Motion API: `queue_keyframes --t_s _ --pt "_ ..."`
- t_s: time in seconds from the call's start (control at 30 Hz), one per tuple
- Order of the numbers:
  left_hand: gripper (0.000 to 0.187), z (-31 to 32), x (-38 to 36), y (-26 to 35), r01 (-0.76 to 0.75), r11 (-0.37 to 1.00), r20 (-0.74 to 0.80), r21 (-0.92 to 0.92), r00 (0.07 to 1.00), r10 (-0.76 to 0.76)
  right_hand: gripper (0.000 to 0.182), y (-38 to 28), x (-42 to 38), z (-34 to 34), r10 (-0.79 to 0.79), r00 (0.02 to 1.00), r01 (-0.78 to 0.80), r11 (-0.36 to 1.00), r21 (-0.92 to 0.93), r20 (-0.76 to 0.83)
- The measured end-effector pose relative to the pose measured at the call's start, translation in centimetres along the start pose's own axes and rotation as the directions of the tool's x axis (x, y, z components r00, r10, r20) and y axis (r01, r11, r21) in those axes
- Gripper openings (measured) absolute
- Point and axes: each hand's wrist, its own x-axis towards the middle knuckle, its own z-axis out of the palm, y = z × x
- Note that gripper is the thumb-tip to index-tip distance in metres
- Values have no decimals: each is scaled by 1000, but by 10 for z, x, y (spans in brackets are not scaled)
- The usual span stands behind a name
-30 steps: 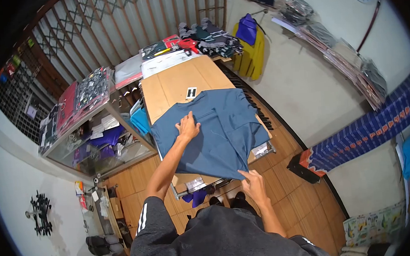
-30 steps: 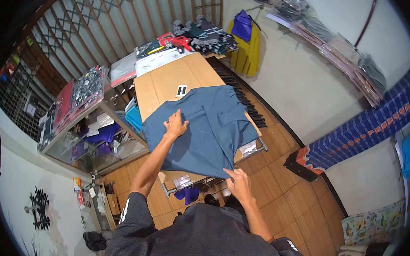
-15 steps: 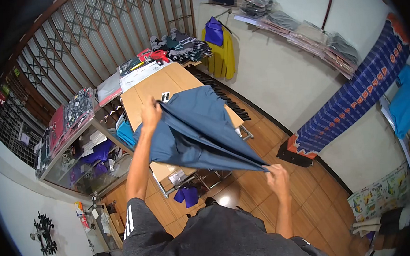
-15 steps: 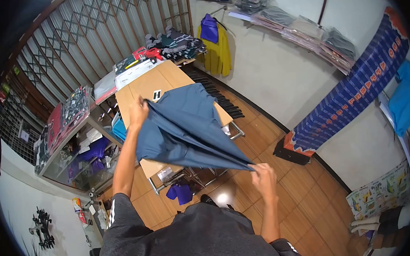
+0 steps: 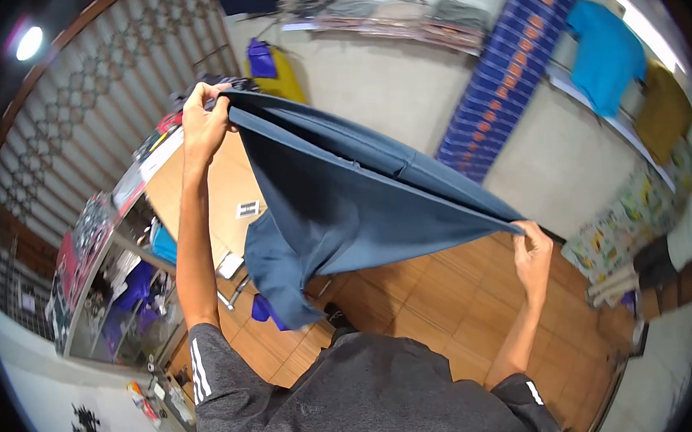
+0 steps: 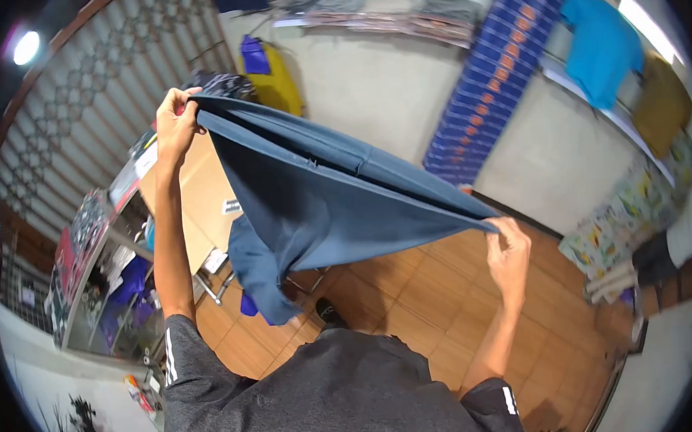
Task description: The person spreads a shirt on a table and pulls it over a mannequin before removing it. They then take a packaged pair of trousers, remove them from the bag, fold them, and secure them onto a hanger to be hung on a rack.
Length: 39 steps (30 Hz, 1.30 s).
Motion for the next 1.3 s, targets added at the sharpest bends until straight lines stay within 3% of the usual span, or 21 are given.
queue_keyframes --t_s 0.23,0.33,0.43,0.57,0.7,0.8,0.87,0.9,0.93,0.97,1.0,1.07,1.1,1.13,1.17,1.2,1.27,1.3 --pt "17 171 -10 46 -8 989 320 -147 946 55 9 7 -58 -152 152 966 -193 962 -191 -211" --pt "18 242 -24 67 49 984 458 -174 888 37 13 5 -87 -194 215 939 -260 955 -145 -268" --pt "13 319 -32 68 89 977 554 -195 832 35 22 14 -112 -227 135 940 -152 988 -29 -314" --pt "6 419 -44 85 174 942 638 -285 768 51 27 13 -127 -259 143 926 -117 989 95 -349" --pt "8 529 -62 90 312 857 725 -411 682 100 30 17 -127 -285 83 917 -44 993 105 -390" --pt "8 626 -79 96 392 797 779 -459 609 148 30 24 -107 -310 -51 936 61 998 17 -349" --pt "20 681 -113 109 430 736 772 -523 605 196 24 29 -92 -319 -39 924 25 999 -42 -379" --pt "36 701 -131 124 272 841 762 -467 607 226 23 34 -87 -324 1 920 -26 998 -59 -392" --pt "52 735 -146 119 -31 911 725 -412 594 348 22 40 -80 -328 41 913 -77 994 -73 -405" --pt "54 731 -177 154 64 875 752 -481 543 373 21 43 -70 -328 112 886 -173 980 -96 -450" --pt "54 738 -206 171 30 840 750 -541 470 466 23 56 -62 -330 54 880 -188 952 -241 -472" --pt "52 719 -244 233 196 790 808 -581 29 588 24 77 -47 -338 139 883 -311 889 -336 -448" --pt "53 707 -266 259 354 715 735 -604 -101 671 24 87 -39 -339 135 874 -313 891 -330 -467" --pt "53 715 -288 272 282 576 565 -767 -128 815 24 100 -35 -344 175 871 -350 876 -333 -459" --pt "53 712 -308 288 440 552 531 -708 -184 827 24 114 -34 -351 212 859 -389 862 -324 -466" --pt "47 717 -322 298 342 574 520 -744 -244 819 23 129 -35 -360 249 845 -427 847 -317 -474" --pt "37 761 -347 334 154 775 571 -613 -592 569 24 159 -44 -392 324 743 -548 797 -254 -586" --pt "34 777 -358 340 300 747 564 -593 -507 651 25 167 -53 -403 354 692 -593 776 -215 -629"
